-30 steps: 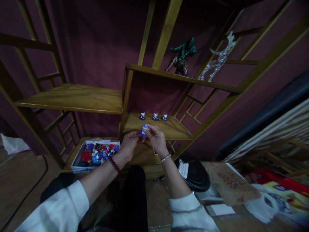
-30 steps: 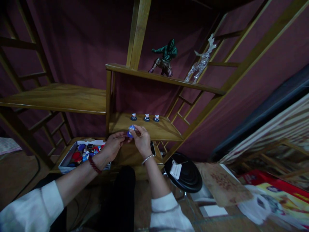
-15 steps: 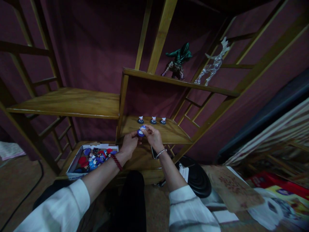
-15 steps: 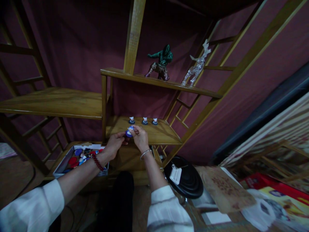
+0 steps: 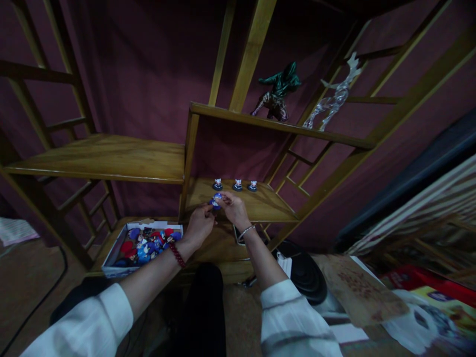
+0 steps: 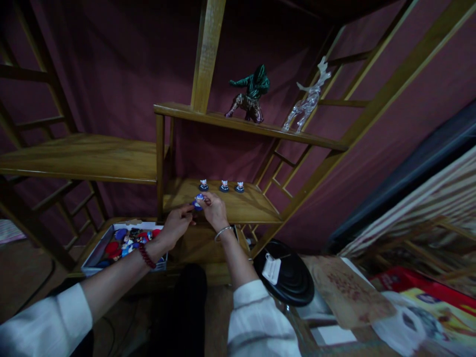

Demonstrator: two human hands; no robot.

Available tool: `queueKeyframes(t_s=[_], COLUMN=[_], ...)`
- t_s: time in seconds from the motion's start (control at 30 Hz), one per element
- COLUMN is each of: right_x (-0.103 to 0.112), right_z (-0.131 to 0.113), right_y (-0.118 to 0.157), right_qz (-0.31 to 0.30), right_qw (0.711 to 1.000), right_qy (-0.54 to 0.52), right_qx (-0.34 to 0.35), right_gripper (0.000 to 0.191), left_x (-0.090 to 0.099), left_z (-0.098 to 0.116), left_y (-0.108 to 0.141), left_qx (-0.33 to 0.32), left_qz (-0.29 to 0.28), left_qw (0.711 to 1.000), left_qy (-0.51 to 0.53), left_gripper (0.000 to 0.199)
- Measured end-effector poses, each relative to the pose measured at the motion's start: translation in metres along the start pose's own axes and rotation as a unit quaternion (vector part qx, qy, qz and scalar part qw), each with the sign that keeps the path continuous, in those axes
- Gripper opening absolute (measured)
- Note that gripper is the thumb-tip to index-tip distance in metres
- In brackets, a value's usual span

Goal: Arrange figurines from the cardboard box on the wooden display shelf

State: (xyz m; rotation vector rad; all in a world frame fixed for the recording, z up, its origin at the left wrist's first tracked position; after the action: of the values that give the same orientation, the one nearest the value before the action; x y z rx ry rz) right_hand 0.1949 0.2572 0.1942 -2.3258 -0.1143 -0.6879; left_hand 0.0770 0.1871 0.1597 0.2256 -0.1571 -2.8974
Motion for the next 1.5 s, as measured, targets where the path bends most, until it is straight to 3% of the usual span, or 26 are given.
queueKeyframes(t_s=[0.23,0.63,1.23,1.5], right_x=[-0.003,0.003,0.006,0.004], right_z=[0.001,-0.016,-0.02,-0.022], right_y=[0.002,0.003,0.003,0.004], right_qz=[-0.007,-0.022,-0.002,-0.021], right_qw=[1.0,0.994,0.984,0.978], right_qy=[0.014,0.094,0.133,0.17], right_qx=[0.014,0.05,0.12,0.119], right_gripper=[0.023,0.023,0.025,0.024], left_x=[0.002,0.003,0.001,-0.002], left_z=[-0.002,0.006,0.01,0.01], left_y=[0.001,0.003,0.003,0.003], left_qx=[-0.007,-0.005,-0.03,-0.024], left_qz=[-0.009,-0.007,0.001,-0.01], left_qw=[1.0,0.999,0.992,0.987], left_qy=[-0.029,-0.053,-0.124,-0.159], left_gripper=[0.039,0.036,0.035,0.038])
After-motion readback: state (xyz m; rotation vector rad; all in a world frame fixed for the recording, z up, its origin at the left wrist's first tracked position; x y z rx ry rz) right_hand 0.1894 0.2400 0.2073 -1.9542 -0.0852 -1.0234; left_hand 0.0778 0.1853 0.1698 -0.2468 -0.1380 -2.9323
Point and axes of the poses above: each hand's wrist, its own y-axis away from the middle knuckle, its own x-axis out of the back of the hand, z = x × y, the point moved 8 cm from there along -y, towards the middle knuckle, and after that the axes turned 10 degrees about x, right-handed, at the moved point
